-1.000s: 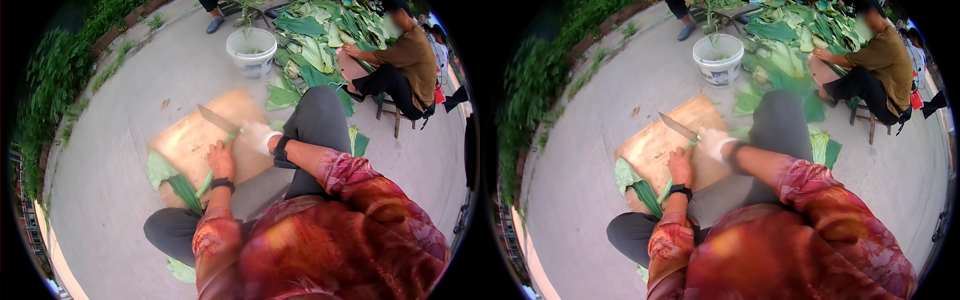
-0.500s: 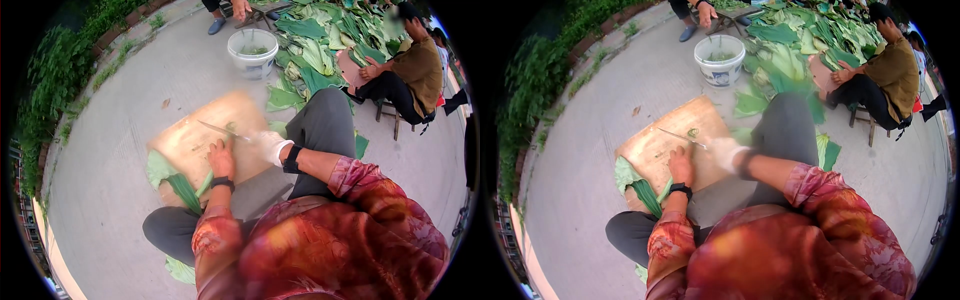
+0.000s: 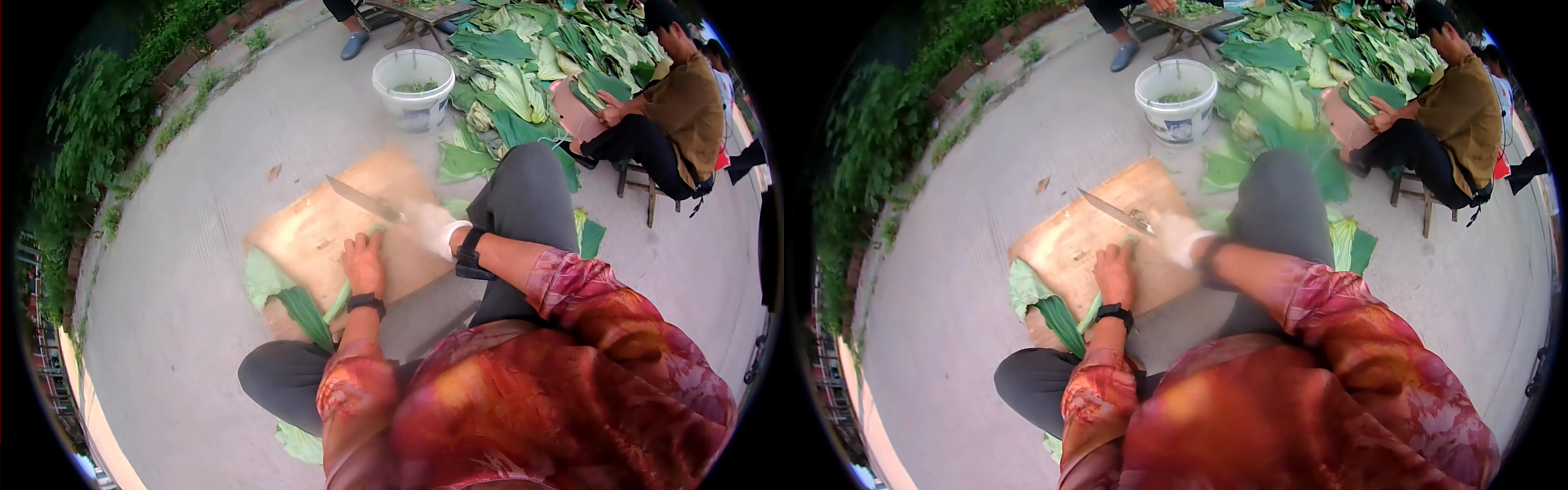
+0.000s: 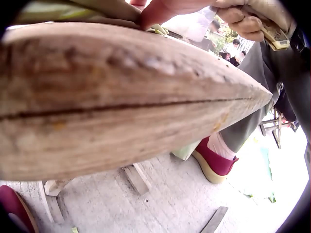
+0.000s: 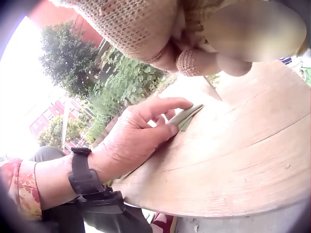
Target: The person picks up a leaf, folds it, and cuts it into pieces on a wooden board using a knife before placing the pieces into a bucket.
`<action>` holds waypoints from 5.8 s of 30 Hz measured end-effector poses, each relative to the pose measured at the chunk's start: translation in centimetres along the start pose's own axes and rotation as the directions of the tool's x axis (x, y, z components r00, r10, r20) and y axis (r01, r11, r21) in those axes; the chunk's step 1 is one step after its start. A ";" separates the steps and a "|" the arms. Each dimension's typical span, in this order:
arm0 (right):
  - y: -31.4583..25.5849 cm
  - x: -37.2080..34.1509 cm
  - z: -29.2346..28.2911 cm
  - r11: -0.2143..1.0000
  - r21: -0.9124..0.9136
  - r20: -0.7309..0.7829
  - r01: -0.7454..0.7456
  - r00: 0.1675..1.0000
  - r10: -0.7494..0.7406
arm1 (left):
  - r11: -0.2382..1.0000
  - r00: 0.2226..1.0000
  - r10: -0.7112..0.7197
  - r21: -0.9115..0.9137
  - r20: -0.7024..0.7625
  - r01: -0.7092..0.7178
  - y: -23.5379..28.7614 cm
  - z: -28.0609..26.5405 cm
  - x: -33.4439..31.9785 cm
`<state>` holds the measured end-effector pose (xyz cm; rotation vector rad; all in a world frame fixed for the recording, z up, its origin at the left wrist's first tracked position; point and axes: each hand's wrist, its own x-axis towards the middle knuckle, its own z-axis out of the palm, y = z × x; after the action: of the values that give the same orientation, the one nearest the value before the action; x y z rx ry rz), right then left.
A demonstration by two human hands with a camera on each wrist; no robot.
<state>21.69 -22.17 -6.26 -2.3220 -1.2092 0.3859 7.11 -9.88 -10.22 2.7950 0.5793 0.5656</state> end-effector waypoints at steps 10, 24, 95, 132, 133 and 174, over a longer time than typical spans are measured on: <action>-0.7 -3.1 -0.4 0.997 -0.082 0.107 0.009 0.994 0.000 | 1.000 0.997 -0.002 0.030 -0.072 0.004 0.4 0.1 0.2; -1.1 0.0 -0.7 0.998 0.034 0.098 -0.061 0.994 0.057 | 0.997 0.987 0.057 -0.045 -0.153 -0.065 -0.4 0.1 -0.4; -1.7 -1.0 -1.0 0.994 -0.106 0.193 0.031 0.981 -0.010 | 0.990 0.989 0.052 -0.122 -0.139 -0.070 0.6 0.6 0.1; -1.0 -1.1 -2.2 0.999 -0.020 0.131 -0.035 0.991 0.037 | 0.989 0.978 0.081 -0.109 -0.194 -0.103 0.9 -0.2 0.2; -0.6 -1.7 -1.7 1.000 -0.012 0.099 -0.016 0.995 0.017 | 0.989 0.977 0.073 -0.114 -0.199 -0.097 0.9 0.0 0.1; -2.1 -0.1 -1.7 0.997 -0.074 0.263 -0.028 0.964 0.046 | 0.995 0.982 0.034 -0.090 -0.183 -0.051 0.9 -0.1 -0.6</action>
<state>20.99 -21.74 -3.73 -2.4123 -1.3216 0.6969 6.82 -10.88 -10.03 2.6902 0.5141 0.8409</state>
